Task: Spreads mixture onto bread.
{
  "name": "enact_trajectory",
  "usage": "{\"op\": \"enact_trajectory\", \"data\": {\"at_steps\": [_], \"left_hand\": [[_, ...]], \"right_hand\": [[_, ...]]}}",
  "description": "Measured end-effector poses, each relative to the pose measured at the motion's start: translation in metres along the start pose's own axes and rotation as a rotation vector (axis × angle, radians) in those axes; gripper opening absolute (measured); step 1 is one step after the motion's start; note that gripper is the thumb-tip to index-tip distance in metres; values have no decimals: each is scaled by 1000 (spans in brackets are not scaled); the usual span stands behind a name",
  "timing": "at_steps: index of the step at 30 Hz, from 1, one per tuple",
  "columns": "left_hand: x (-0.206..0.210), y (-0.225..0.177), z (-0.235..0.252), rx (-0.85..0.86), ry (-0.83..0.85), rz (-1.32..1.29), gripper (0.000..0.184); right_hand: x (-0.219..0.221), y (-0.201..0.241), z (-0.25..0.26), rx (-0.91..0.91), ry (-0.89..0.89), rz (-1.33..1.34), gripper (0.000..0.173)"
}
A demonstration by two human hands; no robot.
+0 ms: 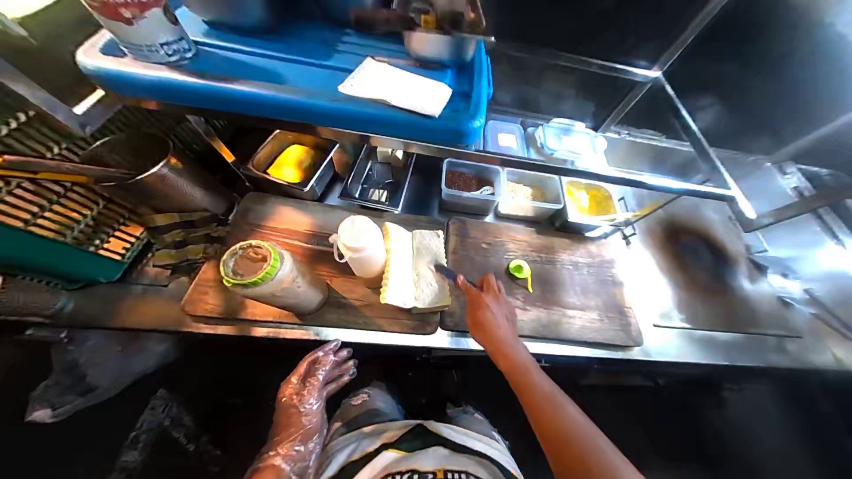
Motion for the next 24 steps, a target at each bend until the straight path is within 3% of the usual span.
{"op": "enact_trajectory", "data": {"at_steps": [2, 3, 5, 8, 12, 16, 19, 21, 24], "left_hand": [[-18, -21, 16, 93, 92, 39, 37], [-27, -30, 26, 139, 92, 45, 37], [-46, -45, 48, 191, 34, 45, 36], [-66, -64, 73, 223, -10, 40, 32], [-85, -91, 102, 383, 113, 141, 53], [-76, -125, 113, 484, 238, 346, 98], [-58, -146, 126, 609, 374, 456, 124], [-41, -155, 133, 623, 473, 446, 129], [-27, -157, 138, 586, 574, 335, 119]], "right_hand": [[5, -9, -44, 61, 4, -25, 46], [7, -11, -60, 69, -85, -23, 43], [15, -3, -70, 60, -251, 19, 37], [40, 9, -71, 107, -246, 34, 39], [47, 10, -130, 198, -465, 109, 30], [-1, 46, -142, 29, -638, 318, 26], [-43, 94, -133, -119, -616, 481, 25], [-71, 125, -129, -201, -501, 595, 27], [-114, 167, -113, -276, -379, 618, 31]]}}
Point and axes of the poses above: each hand's wrist, its own z-axis towards the middle knuckle, its own x-axis out of the palm, y = z × x, the point moved 3 cm from there along z, towards the middle knuckle, and after that the axes turned 15 degrees about -z, right-handed, at the moved point
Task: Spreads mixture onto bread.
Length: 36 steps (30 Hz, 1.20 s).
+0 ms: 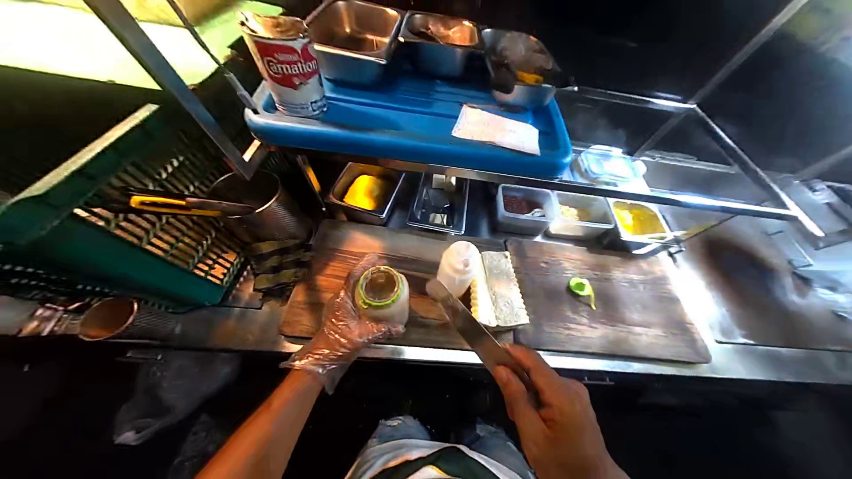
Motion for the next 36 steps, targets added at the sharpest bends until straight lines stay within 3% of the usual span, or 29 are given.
{"op": "enact_trajectory", "data": {"at_steps": [2, 5, 9, 11, 14, 16, 19, 25, 29, 33, 36], "left_hand": [[5, 3, -1, -23, -22, -43, 109], [13, 5, -3, -3, -84, 31, 106], [23, -5, -11, -29, -162, 139, 108], [26, -7, -13, -74, -186, 174, 109], [21, -4, -7, -124, -205, 49, 108], [13, 4, -8, -117, -207, 15, 109], [5, 7, -8, -134, -203, -110, 108], [-6, 11, -3, -137, -146, 0, 105], [-3, 8, 0, -157, -122, -43, 104], [5, 1, -1, -130, -83, 3, 103], [11, -6, 1, -126, -72, 25, 103]], "right_hand": [[-6, 26, 33, 44, 91, -92, 30], [-10, 62, 95, 150, 451, -376, 28], [32, 105, 152, 44, 749, -629, 18], [67, 102, 164, 33, 770, -619, 18], [87, 80, 172, 202, 784, -371, 21], [94, 59, 159, 391, 729, -60, 31], [94, 46, 124, 642, 590, 508, 28], [101, 29, 85, 676, 440, 975, 25], [99, 23, 79, 687, 451, 1001, 25], [73, 32, 99, 647, 819, 637, 29], [77, 38, 107, 660, 820, 535, 28]]}}
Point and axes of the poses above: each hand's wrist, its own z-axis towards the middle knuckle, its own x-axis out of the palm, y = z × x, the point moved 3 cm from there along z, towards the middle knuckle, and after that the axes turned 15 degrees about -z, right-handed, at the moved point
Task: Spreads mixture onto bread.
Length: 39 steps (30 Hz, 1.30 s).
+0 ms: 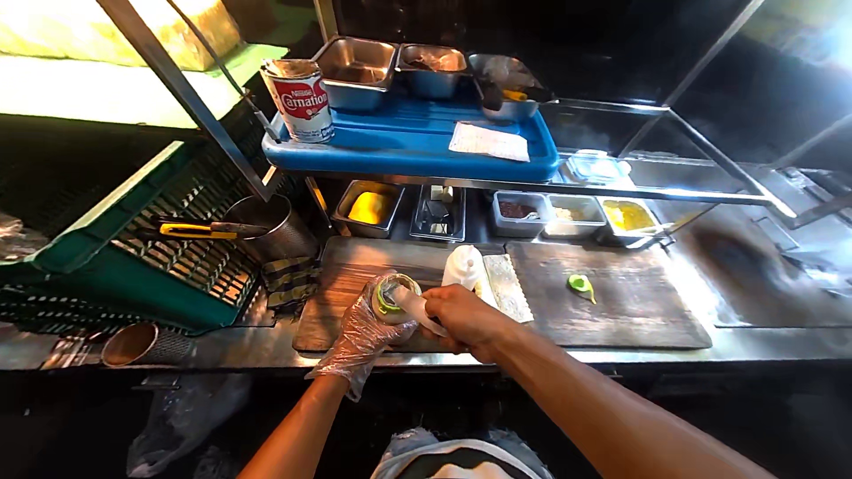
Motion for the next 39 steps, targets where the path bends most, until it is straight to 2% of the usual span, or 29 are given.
{"op": "enact_trajectory", "data": {"at_steps": [5, 9, 11, 14, 17, 19, 20, 22, 24, 26, 30, 33, 37, 39], "left_hand": [[-6, 12, -1, -1, -43, 15, 99], [-7, 12, -8, -50, -80, -8, 99], [-6, 13, -10, -22, -69, -43, 101], [-5, 13, -11, 14, -64, -126, 101], [-3, 14, -19, -4, -82, -93, 106], [-1, 20, -32, -45, -127, -74, 118], [-3, 25, -42, -62, -166, -81, 120], [-8, 35, -64, -43, -250, -158, 113], [-14, 45, -90, -24, -351, -230, 102], [-19, 56, -114, -86, -450, -202, 94], [-24, 77, -154, -210, -498, -53, 74], [-29, 76, -180, -287, -538, 48, 66], [-25, 60, -216, -393, -703, 63, 61], [-12, 66, -234, -472, -772, 48, 60]], "right_hand": [[20, -23, 2, -89, -39, 358, 26], [20, -31, -11, -95, -33, 341, 27], [16, -32, -17, -120, -16, 307, 28], [11, -43, -28, -239, 43, 312, 31], [-1, -72, -51, -416, 101, 340, 38], [-17, -105, -69, -493, 34, 333, 41], [-29, -123, -77, -506, -60, 312, 42], [-62, -159, -81, -474, -353, 171, 41], [-107, -185, -67, -388, -616, -191, 38], [-150, -193, -37, -299, -711, -538, 37], [-192, -179, 36, -162, -683, -981, 40], [-196, -188, 58, -181, -672, -1149, 41], [-188, -205, 26, -254, -632, -1095, 40], [-199, -201, 34, -227, -610, -995, 39]]}}
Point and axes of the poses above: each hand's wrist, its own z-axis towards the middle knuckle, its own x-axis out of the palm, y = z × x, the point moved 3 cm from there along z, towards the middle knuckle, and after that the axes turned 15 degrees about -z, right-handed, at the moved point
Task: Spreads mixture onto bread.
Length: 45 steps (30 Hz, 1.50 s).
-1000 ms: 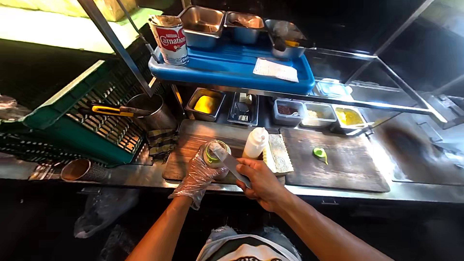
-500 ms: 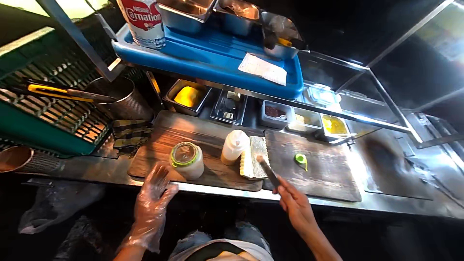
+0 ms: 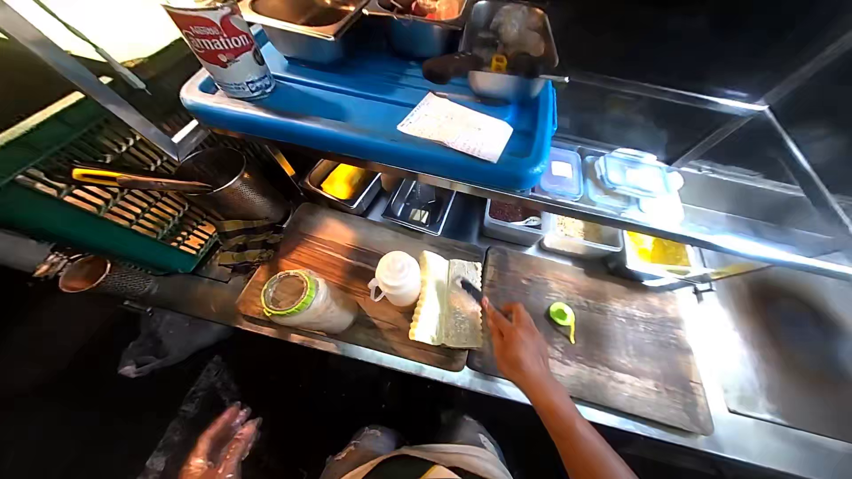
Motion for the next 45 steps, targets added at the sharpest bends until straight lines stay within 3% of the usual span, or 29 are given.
{"op": "enact_trajectory", "data": {"at_steps": [3, 6, 9, 12, 16, 20, 24, 29, 33, 39, 43, 45], "left_hand": [[16, 21, -31, -84, 17, 93, 59], [34, 25, -50, -30, 82, 200, 57], [47, 33, -63, -67, 40, 149, 55], [56, 38, -75, -137, 57, 244, 53], [54, 27, -68, -76, 50, 250, 51], [55, 28, -71, -172, -39, 130, 48], [61, 32, -76, -170, 24, 213, 48], [67, 48, -87, -241, 29, 188, 45], [67, 59, -86, -277, 91, 229, 44], [62, 58, -49, -325, 74, 168, 39], [52, 52, -10, -350, 263, 303, 39], [53, 41, 5, -346, 249, 210, 38]], "right_hand": [[10, -4, 33, -7, 53, 20, 42], [14, 4, -1, -124, 97, -10, 46], [11, -9, -16, -261, -91, -20, 42], [19, -46, 25, -424, -230, -175, 49], [14, -96, 63, -474, -384, -270, 49], [16, -82, 81, -573, -356, -279, 49], [12, -90, 98, -499, -345, -253, 47], [11, -103, 83, -413, -280, -234, 43], [10, -85, 57, -306, -208, -154, 43], [-8, -54, 27, -25, -52, -26, 37], [0, -36, 3, 54, 51, -72, 40], [-6, -32, -28, 108, 55, -63, 37]]}}
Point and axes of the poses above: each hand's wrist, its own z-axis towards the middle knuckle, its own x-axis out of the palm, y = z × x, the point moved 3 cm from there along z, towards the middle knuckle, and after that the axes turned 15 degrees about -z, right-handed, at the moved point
